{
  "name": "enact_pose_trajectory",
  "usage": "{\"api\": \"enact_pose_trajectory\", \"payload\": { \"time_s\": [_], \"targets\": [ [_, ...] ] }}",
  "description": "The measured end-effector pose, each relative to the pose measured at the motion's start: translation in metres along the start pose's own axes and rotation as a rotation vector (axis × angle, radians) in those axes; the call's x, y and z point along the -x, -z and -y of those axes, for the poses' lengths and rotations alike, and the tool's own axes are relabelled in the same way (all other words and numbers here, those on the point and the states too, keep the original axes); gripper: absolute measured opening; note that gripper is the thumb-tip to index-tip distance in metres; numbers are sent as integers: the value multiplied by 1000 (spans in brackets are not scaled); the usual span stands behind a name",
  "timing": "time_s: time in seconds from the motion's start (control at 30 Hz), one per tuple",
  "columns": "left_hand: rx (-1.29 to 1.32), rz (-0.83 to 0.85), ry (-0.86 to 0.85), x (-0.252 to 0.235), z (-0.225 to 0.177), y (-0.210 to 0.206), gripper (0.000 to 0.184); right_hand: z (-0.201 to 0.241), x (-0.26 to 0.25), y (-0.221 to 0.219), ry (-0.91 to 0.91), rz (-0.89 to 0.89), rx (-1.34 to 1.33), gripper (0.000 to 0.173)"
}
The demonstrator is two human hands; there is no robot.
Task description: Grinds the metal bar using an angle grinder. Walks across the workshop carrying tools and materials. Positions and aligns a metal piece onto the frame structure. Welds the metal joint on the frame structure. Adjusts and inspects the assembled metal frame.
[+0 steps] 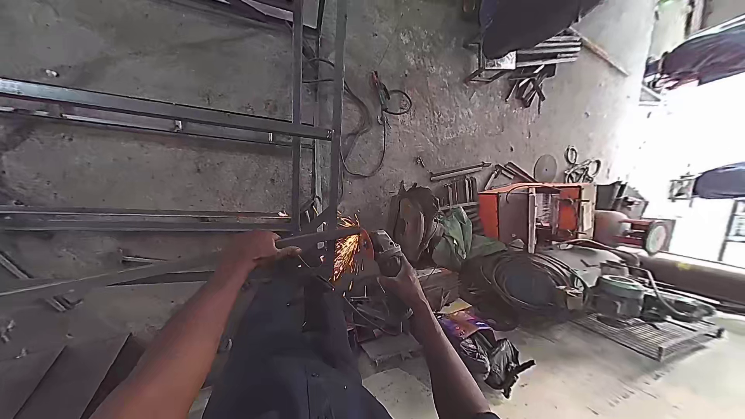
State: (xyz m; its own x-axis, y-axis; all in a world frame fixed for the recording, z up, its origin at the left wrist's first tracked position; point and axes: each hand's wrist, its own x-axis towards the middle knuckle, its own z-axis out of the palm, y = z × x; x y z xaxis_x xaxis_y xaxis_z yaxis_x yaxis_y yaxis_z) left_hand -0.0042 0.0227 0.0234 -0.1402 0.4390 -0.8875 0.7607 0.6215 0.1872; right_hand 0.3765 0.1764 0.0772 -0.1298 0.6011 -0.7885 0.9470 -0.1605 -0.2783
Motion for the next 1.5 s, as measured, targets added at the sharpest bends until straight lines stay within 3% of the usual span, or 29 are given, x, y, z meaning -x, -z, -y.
{"api": "enact_pose_trajectory", "payload": {
  "time_s": [0.5,1.13,1.3,1.5],
  "targets": [
    [35,-2,-7,-7,5,-7,91,9,-4,3,69,-34,-71,95],
    [-2,-33,-4,-1,2,-6,92,18,-9,0,26,-36,7,98],
    [-26,-33,-6,-1,2,-9,94,17,-14,-4,-14,-4,-77,103],
    [-73,-98,-14,2,0,-12,94,20,-10,4,-7,2,-68,95]
  ]
}}
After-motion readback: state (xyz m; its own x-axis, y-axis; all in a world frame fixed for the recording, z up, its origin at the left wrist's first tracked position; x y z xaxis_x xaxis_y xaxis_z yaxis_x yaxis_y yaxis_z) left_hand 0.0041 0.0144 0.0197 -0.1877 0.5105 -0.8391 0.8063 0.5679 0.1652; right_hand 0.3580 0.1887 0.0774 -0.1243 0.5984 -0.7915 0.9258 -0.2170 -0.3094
